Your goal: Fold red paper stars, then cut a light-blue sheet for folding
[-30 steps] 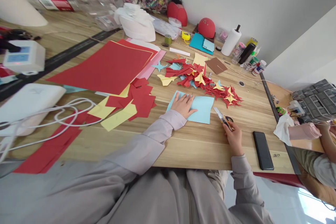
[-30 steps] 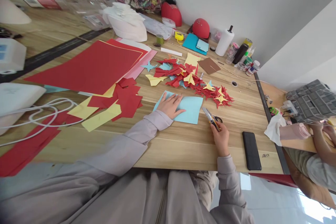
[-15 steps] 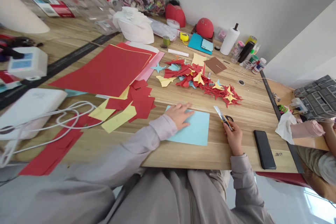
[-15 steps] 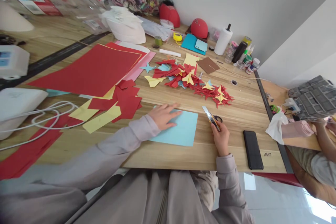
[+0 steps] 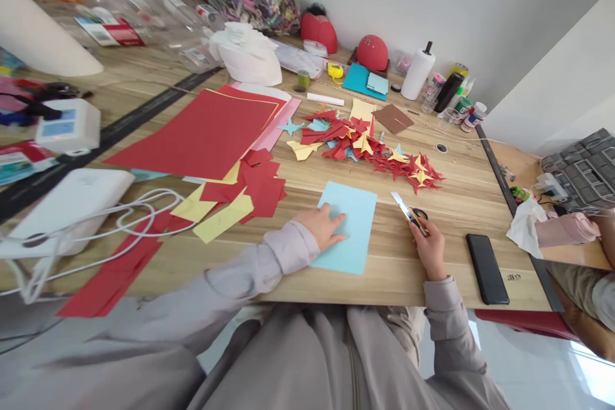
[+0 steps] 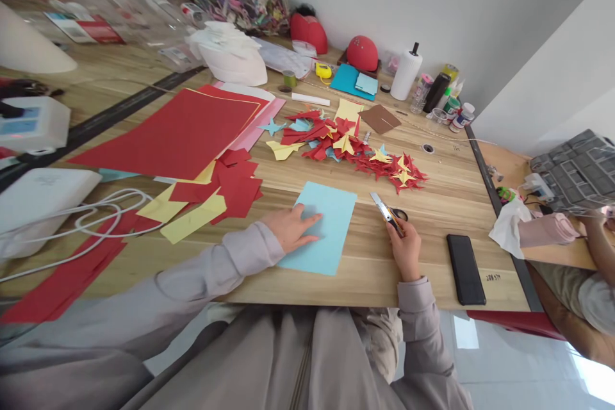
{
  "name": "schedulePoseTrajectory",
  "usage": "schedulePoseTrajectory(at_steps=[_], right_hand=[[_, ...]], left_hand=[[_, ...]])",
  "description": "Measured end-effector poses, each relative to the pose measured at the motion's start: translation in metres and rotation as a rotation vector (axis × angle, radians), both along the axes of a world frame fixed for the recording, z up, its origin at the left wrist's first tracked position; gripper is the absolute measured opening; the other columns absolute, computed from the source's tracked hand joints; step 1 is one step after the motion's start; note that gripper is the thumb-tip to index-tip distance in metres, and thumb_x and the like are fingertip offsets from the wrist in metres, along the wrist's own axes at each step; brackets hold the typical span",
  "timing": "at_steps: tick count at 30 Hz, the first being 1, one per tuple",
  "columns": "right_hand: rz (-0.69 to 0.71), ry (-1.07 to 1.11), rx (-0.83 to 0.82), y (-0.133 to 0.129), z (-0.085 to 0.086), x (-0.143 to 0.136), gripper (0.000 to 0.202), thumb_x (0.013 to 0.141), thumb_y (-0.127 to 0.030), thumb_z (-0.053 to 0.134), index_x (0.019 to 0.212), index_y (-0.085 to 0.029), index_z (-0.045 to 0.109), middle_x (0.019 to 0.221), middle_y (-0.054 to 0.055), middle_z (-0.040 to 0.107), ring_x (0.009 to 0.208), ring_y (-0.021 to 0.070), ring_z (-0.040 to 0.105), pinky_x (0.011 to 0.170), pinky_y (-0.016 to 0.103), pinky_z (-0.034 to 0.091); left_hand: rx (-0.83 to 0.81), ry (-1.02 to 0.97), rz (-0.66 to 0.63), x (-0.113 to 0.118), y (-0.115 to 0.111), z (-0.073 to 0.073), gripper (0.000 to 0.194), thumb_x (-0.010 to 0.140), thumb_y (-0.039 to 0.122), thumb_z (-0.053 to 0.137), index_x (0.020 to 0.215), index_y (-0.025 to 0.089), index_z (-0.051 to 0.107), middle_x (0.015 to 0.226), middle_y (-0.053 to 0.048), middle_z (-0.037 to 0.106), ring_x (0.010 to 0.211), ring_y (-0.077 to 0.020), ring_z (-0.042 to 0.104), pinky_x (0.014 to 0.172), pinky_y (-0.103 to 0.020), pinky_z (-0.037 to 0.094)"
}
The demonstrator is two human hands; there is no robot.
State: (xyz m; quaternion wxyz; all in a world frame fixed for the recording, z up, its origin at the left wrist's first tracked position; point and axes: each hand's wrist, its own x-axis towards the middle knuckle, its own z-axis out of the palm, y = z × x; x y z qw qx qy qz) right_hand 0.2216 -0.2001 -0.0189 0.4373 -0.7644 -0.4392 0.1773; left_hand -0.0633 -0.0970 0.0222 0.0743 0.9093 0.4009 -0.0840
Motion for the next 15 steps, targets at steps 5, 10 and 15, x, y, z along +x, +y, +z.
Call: schedulePoseTrajectory(at_steps=[5, 10, 15], right_hand=[[0.025, -0.040, 0.028, -0.003, 0.001, -0.003, 0.045, 0.077, -0.052, 0.059, 0.101, -0.015, 0.067, 0.079, 0.007, 0.069, 0.058, 0.0157, 0.059, 0.055, 0.027, 0.046], [0.039, -0.174, 0.116, -0.005, 0.003, -0.004, 0.036, 0.080, -0.044, 0.058, 0.104, -0.016, 0.062, 0.087, 0.007, 0.068, 0.071, 0.0178, 0.061, 0.067, 0.030, 0.047], [0.050, -0.196, 0.203, -0.007, 0.003, -0.004, 0.032, 0.079, -0.040, 0.063, 0.102, -0.017, 0.061, 0.091, 0.007, 0.068, 0.077, 0.0190, 0.062, 0.071, 0.032, 0.048]], left_hand=[[0.050, -0.146, -0.187, -0.007, 0.005, -0.016, 0.057, 0.079, 0.058, 0.052, 0.131, 0.035, 0.051, 0.142, -0.012, 0.041, 0.127, -0.0397, 0.038, 0.101, -0.053, 0.032], [0.039, -0.170, 0.033, 0.006, 0.000, -0.028, 0.092, 0.065, 0.073, 0.057, 0.140, 0.023, 0.040, 0.151, -0.020, 0.024, 0.135, -0.0523, 0.014, 0.105, -0.064, 0.015], [0.049, -0.244, 0.180, 0.019, 0.002, -0.031, 0.094, 0.056, 0.077, 0.060, 0.132, 0.022, 0.050, 0.149, -0.018, 0.028, 0.135, -0.0505, 0.017, 0.107, -0.064, 0.012]])
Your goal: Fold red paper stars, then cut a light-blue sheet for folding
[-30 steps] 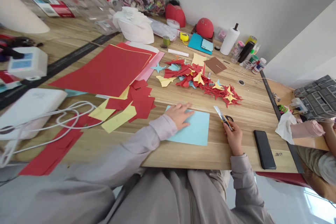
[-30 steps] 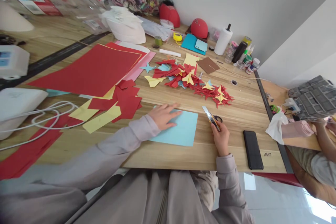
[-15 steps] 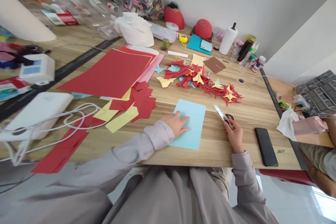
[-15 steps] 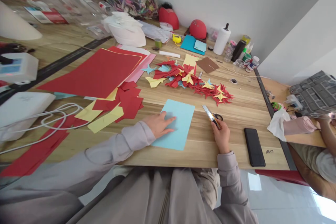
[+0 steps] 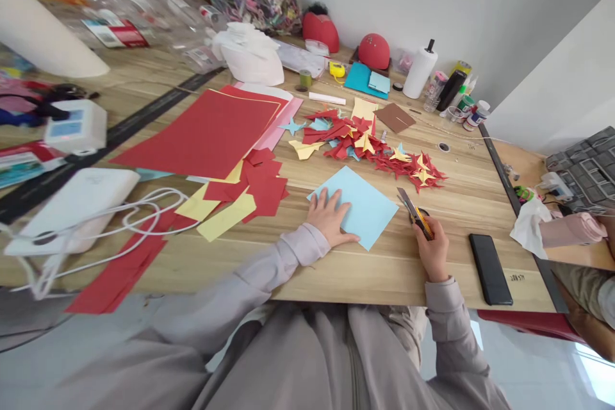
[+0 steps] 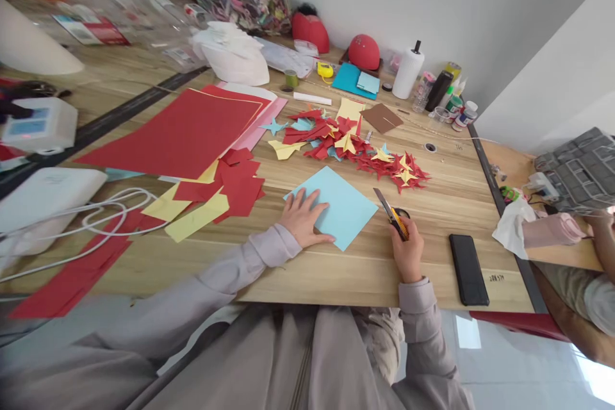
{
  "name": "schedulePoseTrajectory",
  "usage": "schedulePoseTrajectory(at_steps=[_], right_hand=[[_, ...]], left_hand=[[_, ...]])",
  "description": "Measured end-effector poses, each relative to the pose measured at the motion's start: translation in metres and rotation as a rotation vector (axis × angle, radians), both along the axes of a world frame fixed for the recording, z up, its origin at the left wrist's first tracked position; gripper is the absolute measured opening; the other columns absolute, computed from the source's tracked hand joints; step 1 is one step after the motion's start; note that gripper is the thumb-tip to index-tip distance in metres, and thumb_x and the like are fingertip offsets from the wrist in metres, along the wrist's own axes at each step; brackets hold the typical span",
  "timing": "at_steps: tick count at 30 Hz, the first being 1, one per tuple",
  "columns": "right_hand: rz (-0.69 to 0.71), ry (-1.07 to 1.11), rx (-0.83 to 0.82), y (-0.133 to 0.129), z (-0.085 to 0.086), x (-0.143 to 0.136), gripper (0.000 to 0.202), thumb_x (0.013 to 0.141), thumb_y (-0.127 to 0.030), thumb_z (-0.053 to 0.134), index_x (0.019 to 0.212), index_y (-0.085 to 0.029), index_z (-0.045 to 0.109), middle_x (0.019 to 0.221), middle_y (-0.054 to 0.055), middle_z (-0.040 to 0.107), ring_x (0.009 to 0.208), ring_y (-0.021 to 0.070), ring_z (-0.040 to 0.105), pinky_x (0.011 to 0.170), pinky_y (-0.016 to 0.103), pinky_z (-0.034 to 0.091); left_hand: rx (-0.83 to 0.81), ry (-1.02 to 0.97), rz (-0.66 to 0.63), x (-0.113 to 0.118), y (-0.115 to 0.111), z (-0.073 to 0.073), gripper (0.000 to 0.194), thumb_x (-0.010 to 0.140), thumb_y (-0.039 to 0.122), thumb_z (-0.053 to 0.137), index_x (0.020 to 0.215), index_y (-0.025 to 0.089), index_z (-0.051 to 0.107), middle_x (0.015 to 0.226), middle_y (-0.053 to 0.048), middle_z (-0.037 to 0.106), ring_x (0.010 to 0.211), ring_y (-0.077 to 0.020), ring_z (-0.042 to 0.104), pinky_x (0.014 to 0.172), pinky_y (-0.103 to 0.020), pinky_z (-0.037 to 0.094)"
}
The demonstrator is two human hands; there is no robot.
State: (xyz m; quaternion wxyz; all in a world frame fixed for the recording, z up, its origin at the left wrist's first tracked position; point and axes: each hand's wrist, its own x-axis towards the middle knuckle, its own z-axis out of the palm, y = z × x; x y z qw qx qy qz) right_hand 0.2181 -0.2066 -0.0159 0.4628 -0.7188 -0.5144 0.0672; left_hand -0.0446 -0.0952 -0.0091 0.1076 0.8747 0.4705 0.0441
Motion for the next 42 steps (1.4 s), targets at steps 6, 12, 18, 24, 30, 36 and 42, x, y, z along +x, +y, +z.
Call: schedulePoseTrajectory(at_steps=[6, 12, 18, 24, 30, 36, 42], right_hand=[[0.040, -0.040, 0.079, -0.002, 0.008, -0.002, 0.021, 0.086, -0.034, 0.057, 0.094, -0.018, 0.067, 0.087, 0.007, 0.069, 0.079, 0.0193, 0.063, 0.072, 0.032, 0.048], [0.101, -0.121, 0.140, -0.001, 0.009, -0.005, 0.016, 0.085, -0.029, 0.059, 0.094, -0.018, 0.068, 0.091, 0.009, 0.067, 0.084, 0.0195, 0.062, 0.074, 0.033, 0.050], [0.063, -0.326, 0.028, 0.007, 0.004, 0.002, 0.022, 0.089, -0.033, 0.054, 0.099, -0.017, 0.065, 0.093, 0.010, 0.068, 0.084, 0.0218, 0.063, 0.073, 0.035, 0.048], [0.173, -0.487, -0.078, 0.028, 0.006, 0.008, 0.026, 0.093, -0.032, 0.045, 0.106, -0.020, 0.063, 0.099, 0.009, 0.067, 0.090, 0.0218, 0.062, 0.076, 0.034, 0.046], [-0.062, -0.453, -0.093, 0.032, -0.001, 0.020, 0.031, 0.093, -0.037, 0.043, 0.103, -0.018, 0.065, 0.092, 0.010, 0.066, 0.082, 0.0216, 0.061, 0.070, 0.032, 0.045], [-0.151, -0.453, 0.016, 0.027, -0.002, 0.023, 0.029, 0.092, -0.036, 0.047, 0.100, -0.017, 0.067, 0.090, 0.010, 0.067, 0.083, 0.0227, 0.061, 0.074, 0.036, 0.046], [0.162, -0.385, 0.127, 0.019, -0.002, 0.010, 0.023, 0.091, -0.030, 0.049, 0.104, -0.020, 0.065, 0.097, 0.010, 0.067, 0.091, 0.0207, 0.061, 0.079, 0.036, 0.050]], left_hand=[[0.059, -0.097, 0.032, -0.002, 0.003, -0.009, 0.072, 0.067, 0.069, 0.059, 0.121, 0.021, 0.058, 0.144, -0.016, 0.037, 0.134, -0.0476, 0.022, 0.107, -0.063, 0.015], [0.120, -0.131, 0.042, -0.002, 0.003, -0.015, 0.059, 0.077, 0.064, 0.051, 0.117, 0.021, 0.061, 0.142, -0.015, 0.042, 0.133, -0.0461, 0.025, 0.106, -0.063, 0.018], [0.145, -0.133, 0.028, -0.003, 0.004, -0.016, 0.057, 0.077, 0.063, 0.053, 0.116, 0.022, 0.061, 0.140, -0.016, 0.043, 0.132, -0.0457, 0.026, 0.105, -0.064, 0.019], [0.146, -0.129, 0.042, -0.003, 0.003, -0.013, 0.057, 0.077, 0.063, 0.053, 0.115, 0.023, 0.062, 0.139, -0.014, 0.045, 0.131, -0.0453, 0.029, 0.105, -0.062, 0.021], [0.134, -0.148, 0.062, -0.002, 0.003, -0.012, 0.056, 0.076, 0.063, 0.053, 0.115, 0.024, 0.062, 0.140, -0.012, 0.044, 0.132, -0.0440, 0.028, 0.106, -0.061, 0.021], [0.154, -0.139, 0.089, -0.008, 0.010, -0.014, 0.050, 0.079, 0.061, 0.051, 0.112, 0.026, 0.064, 0.137, -0.010, 0.048, 0.131, -0.0412, 0.031, 0.107, -0.057, 0.023], [0.182, -0.146, 0.099, -0.016, 0.017, -0.014, 0.041, 0.083, 0.055, 0.050, 0.108, 0.026, 0.066, 0.135, -0.009, 0.051, 0.130, -0.0391, 0.033, 0.105, -0.057, 0.025]])
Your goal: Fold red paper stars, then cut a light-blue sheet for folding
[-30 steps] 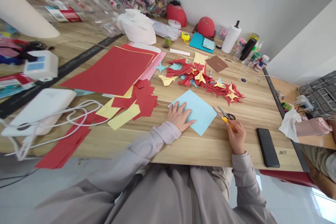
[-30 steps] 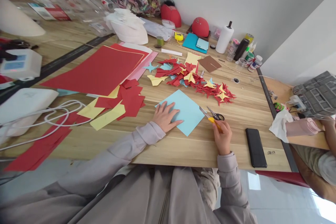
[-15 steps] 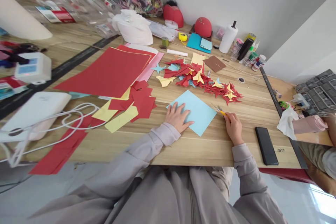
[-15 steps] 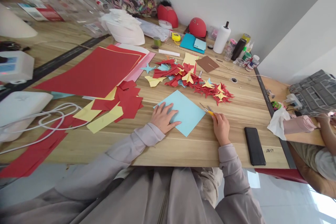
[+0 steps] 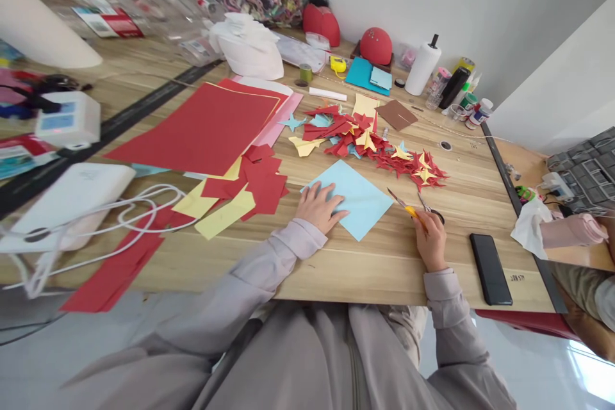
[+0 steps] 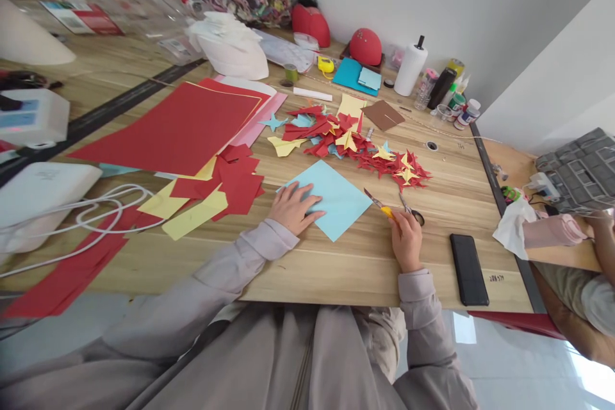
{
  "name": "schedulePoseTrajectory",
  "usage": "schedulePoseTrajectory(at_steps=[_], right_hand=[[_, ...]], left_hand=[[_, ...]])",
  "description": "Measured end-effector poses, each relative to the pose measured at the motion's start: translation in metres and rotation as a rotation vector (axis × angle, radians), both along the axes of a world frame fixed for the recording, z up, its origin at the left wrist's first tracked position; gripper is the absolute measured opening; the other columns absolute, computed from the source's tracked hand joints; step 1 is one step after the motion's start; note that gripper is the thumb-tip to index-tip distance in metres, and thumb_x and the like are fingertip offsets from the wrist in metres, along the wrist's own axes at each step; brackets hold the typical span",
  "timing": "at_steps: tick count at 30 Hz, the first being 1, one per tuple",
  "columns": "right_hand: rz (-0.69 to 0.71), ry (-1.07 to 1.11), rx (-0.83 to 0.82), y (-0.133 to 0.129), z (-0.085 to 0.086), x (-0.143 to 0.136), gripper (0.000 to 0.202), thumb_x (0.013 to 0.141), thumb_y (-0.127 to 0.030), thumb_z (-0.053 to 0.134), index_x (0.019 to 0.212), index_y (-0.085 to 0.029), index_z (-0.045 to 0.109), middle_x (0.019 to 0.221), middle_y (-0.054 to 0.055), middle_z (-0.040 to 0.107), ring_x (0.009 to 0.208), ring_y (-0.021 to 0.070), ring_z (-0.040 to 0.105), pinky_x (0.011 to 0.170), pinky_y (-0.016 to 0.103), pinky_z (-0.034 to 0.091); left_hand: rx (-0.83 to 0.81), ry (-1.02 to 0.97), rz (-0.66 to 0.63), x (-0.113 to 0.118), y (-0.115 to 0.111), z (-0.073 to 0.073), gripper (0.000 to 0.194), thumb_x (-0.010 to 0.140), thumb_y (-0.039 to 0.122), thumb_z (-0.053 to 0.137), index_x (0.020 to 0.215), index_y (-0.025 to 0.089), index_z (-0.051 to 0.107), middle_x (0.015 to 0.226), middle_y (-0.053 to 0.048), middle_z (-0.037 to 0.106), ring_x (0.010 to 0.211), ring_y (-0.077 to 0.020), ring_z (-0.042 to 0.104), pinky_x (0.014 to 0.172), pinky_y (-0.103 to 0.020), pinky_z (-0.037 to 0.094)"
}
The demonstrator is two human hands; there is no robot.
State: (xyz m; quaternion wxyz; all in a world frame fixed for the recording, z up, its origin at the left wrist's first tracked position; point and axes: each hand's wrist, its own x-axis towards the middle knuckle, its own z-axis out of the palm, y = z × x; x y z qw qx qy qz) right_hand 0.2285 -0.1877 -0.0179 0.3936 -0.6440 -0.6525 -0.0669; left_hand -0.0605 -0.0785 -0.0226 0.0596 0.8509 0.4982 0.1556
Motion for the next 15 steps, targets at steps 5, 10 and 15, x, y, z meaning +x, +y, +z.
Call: schedulePoseTrajectory(at_steps=[5, 10, 15], right_hand=[[0.035, 0.030, -0.005, 0.000, 0.000, -0.002, 0.023, 0.091, -0.029, 0.050, 0.105, -0.020, 0.066, 0.097, 0.010, 0.067, 0.089, 0.0207, 0.062, 0.076, 0.036, 0.052], [0.102, -0.018, -0.075, 0.002, 0.000, -0.002, 0.022, 0.090, -0.029, 0.052, 0.104, -0.021, 0.066, 0.095, 0.009, 0.067, 0.087, 0.0202, 0.062, 0.075, 0.035, 0.052], [0.111, -0.078, -0.076, 0.002, 0.000, -0.003, 0.021, 0.089, -0.028, 0.054, 0.104, -0.021, 0.067, 0.095, 0.009, 0.067, 0.086, 0.0201, 0.062, 0.076, 0.035, 0.052]], left_hand=[[-0.007, -0.057, -0.078, -0.020, 0.015, -0.004, 0.039, 0.082, 0.048, 0.055, 0.108, 0.021, 0.066, 0.133, -0.013, 0.053, 0.130, -0.0357, 0.037, 0.106, -0.057, 0.028], [-0.014, -0.050, -0.492, -0.032, 0.030, -0.005, 0.045, 0.080, 0.042, 0.063, 0.120, 0.022, 0.059, 0.141, -0.012, 0.046, 0.133, -0.0293, 0.037, 0.108, -0.048, 0.031], [0.003, 0.104, -0.642, -0.014, 0.038, -0.001, 0.027, 0.086, 0.026, 0.055, 0.112, 0.020, 0.063, 0.128, -0.010, 0.058, 0.120, -0.0236, 0.050, 0.102, -0.038, 0.040]])
